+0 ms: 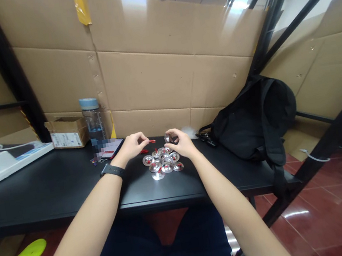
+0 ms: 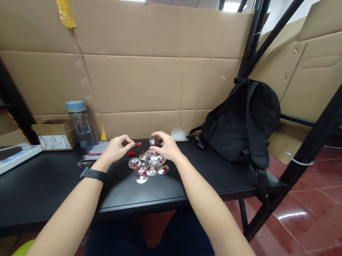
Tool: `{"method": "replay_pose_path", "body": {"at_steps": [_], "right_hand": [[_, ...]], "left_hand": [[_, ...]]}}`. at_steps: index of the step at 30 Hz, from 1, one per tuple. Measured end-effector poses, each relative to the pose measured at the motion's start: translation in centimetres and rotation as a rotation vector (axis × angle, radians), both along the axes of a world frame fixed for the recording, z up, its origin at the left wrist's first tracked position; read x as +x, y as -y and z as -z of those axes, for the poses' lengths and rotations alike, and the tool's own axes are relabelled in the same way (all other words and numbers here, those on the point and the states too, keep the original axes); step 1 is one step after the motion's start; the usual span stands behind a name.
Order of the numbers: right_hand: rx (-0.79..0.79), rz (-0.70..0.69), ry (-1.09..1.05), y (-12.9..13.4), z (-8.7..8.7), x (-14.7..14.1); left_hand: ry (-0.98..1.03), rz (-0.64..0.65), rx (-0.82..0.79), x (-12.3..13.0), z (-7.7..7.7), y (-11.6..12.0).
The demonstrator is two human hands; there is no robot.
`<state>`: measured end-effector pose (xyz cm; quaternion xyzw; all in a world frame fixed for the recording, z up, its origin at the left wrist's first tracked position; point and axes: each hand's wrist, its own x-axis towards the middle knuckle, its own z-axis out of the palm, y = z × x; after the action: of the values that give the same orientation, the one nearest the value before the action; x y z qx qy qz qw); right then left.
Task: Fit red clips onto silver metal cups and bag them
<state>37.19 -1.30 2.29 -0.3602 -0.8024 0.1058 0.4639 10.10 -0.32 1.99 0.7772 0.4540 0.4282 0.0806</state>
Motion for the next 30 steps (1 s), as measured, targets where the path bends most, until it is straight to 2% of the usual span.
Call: {"method": "replay_pose_path", "body": {"at_steps": [2,5,8,10,14,19,22,26,30], "right_hand": [[-0.045,0.108,-0.011,-1.0,0.2,2.1],[-0.141,0.275,0.055,-2.4,0.7,5.8],[-0.268,0.353,0.12,-3.3,1.3,8.7],[-0.326,0.356,0.147,-3.6,1.8,9.7],[-0.381,0.287,0.208,-3.9,2.5,10.1],[-0.412,0.27,0.21,-3.6,2.6,9.6],[-0.424,0.269,0.228,-3.5,2.5,9.4],[-0.412,0.272,0.247,-3.5,2.6,9.3],[-0.412,0.278,0.267,-3.7,2.8,9.2]], "left_hand": [[-0.021,-0.032,-0.026,-2.3,0.4,-0.8],[0.002,0.038,-0.162,-5.0,1.4,-2.1],[-0.069,0.126,-0.268,-6.1,2.1,-2.8],[-0.118,0.177,-0.303,-5.9,2.3,-2.9],[-0.138,0.198,-0.315,-5.2,2.7,-3.1],[-0.13,0.102,-0.266,-5.1,2.8,-3.1],[-0.137,0.092,-0.222,-4.7,2.1,-2.4],[-0.255,0.21,-0.267,-3.3,0.5,-0.9],[-0.405,0.247,-0.26,-1.7,-0.5,0.3]]}}
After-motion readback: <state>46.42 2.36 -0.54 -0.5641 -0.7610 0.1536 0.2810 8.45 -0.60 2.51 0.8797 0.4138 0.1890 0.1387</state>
